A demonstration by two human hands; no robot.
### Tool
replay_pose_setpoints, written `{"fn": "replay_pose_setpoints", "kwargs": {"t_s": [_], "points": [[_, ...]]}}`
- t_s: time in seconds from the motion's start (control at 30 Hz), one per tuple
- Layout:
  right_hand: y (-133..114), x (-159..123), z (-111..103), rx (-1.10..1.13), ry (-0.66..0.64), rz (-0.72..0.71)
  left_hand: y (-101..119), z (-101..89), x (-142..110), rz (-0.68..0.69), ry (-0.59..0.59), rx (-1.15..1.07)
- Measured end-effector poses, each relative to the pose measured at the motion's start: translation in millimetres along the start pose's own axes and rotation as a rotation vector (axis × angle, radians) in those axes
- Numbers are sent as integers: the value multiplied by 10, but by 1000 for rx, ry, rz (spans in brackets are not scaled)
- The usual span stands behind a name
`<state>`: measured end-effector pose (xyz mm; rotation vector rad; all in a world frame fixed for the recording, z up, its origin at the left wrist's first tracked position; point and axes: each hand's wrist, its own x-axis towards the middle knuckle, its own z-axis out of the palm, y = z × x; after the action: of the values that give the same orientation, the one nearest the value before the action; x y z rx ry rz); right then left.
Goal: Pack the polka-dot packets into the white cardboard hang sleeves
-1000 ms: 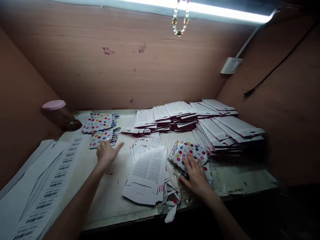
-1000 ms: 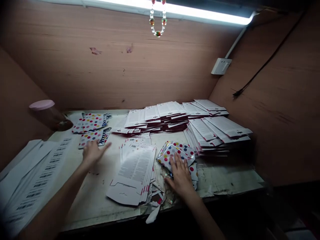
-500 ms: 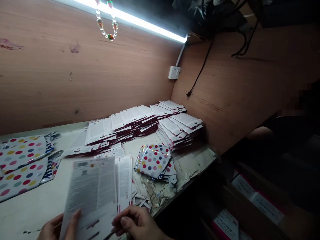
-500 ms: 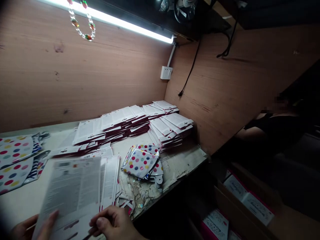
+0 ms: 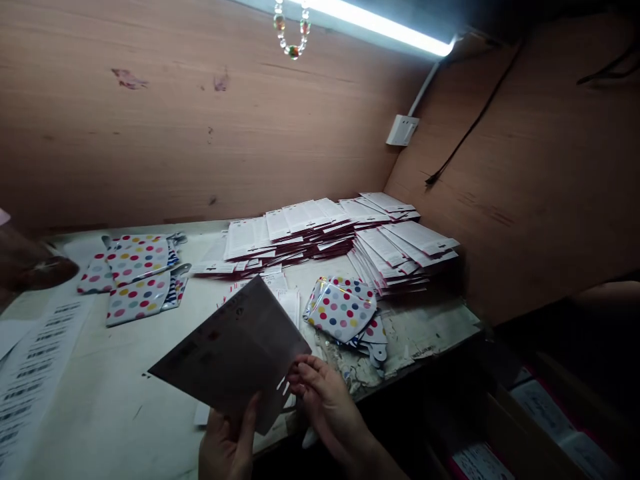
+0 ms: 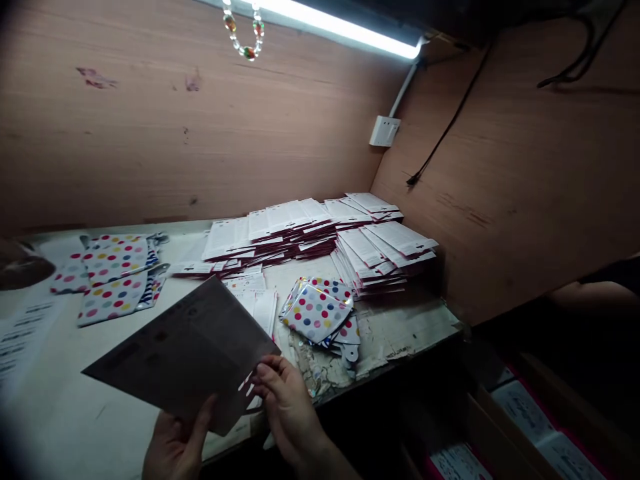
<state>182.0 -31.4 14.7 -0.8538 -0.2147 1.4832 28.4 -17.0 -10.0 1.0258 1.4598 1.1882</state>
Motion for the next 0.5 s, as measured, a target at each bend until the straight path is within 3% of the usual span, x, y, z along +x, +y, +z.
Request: {"fn": "replay_pose_setpoints", "kwargs": {"t_s": [0.13,0.23,0.37,0.5], "points": [[-9,-3,6,11,-27,52,-55,52,-155,32,7,89],[10,-28,-17,3,-41,15,-55,123,-273,23,-22,-17],[-83,-78,-22,-83,-71,12,-20,140,-379,-48,-167,-48],[-181,-189,54,28,-71,68,32,13,-445,-173,-255,7]]}}
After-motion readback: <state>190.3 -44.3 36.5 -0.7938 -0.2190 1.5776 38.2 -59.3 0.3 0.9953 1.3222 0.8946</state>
